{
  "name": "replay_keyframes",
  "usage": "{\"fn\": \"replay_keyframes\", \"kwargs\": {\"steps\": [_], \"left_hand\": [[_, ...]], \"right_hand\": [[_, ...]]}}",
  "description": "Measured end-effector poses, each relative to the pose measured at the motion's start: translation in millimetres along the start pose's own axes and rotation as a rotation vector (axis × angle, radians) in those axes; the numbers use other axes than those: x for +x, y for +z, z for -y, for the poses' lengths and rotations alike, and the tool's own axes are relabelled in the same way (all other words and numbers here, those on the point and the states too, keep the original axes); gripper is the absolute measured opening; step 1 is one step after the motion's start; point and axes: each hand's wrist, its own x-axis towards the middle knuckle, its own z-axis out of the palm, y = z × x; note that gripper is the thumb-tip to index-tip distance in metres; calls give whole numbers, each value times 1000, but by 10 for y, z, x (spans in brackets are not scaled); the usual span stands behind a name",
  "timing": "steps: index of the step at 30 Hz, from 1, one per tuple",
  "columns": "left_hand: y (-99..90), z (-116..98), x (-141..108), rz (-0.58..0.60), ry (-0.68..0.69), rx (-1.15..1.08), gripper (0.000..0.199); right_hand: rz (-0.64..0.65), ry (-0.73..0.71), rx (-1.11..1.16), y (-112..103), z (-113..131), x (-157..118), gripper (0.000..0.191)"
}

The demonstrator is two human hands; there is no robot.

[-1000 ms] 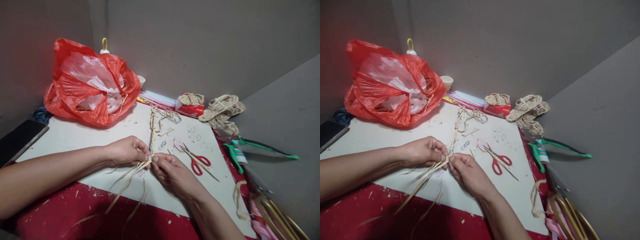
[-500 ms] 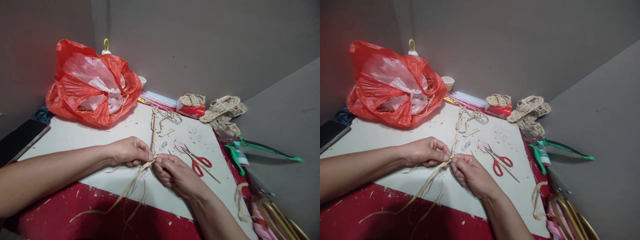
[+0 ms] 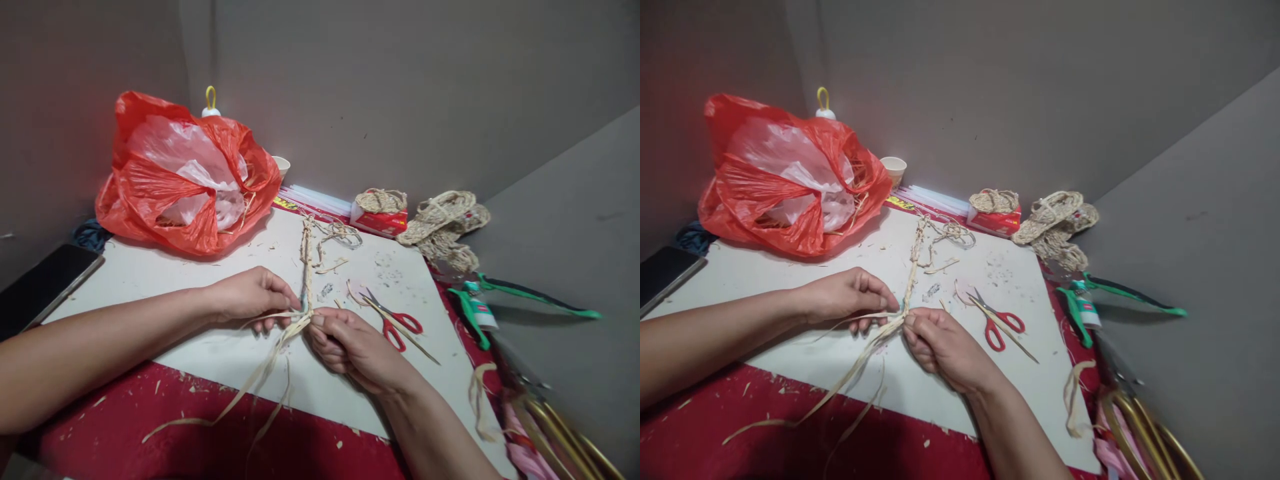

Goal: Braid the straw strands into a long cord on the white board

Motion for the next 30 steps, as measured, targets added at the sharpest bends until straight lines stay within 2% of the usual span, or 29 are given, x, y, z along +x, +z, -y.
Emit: {"fn": "replay_keyframes", "kwargs": {"steps": [2, 4, 6, 9, 13, 16, 19, 22, 26, 30], "left_hand": [[-24, 6, -9, -67, 27, 143, 17], [-15, 14, -27, -127, 110, 369, 15], [35, 16, -59, -151, 193, 614, 17], [154, 19, -118, -167, 224, 890, 19], [236, 44, -158, -180, 270, 1027, 14], [128, 29, -140, -199, 300, 891, 17], [-82, -64, -116, -251, 286, 616, 13], [-220, -175, -121, -184, 195, 301, 14], [-124, -198, -129, -32, 115, 45, 13], [64, -119, -72, -35, 50, -86, 10]], "right_hand": [[18, 4, 17, -21, 4, 2, 28], [36, 5, 32, -38, 9, 8, 27], [53, 5, 48, -49, 15, 11, 27], [72, -2, 68, -60, 17, 4, 26], [87, -10, 78, -72, 12, -4, 26], [90, -16, 76, -66, 21, -5, 26], [78, -11, 59, -50, 38, -9, 27], [69, 0, 49, -45, 44, -12, 28], [79, 4, 40, -63, 31, -3, 27], [84, 0, 42, -73, 22, 5, 26]]}}
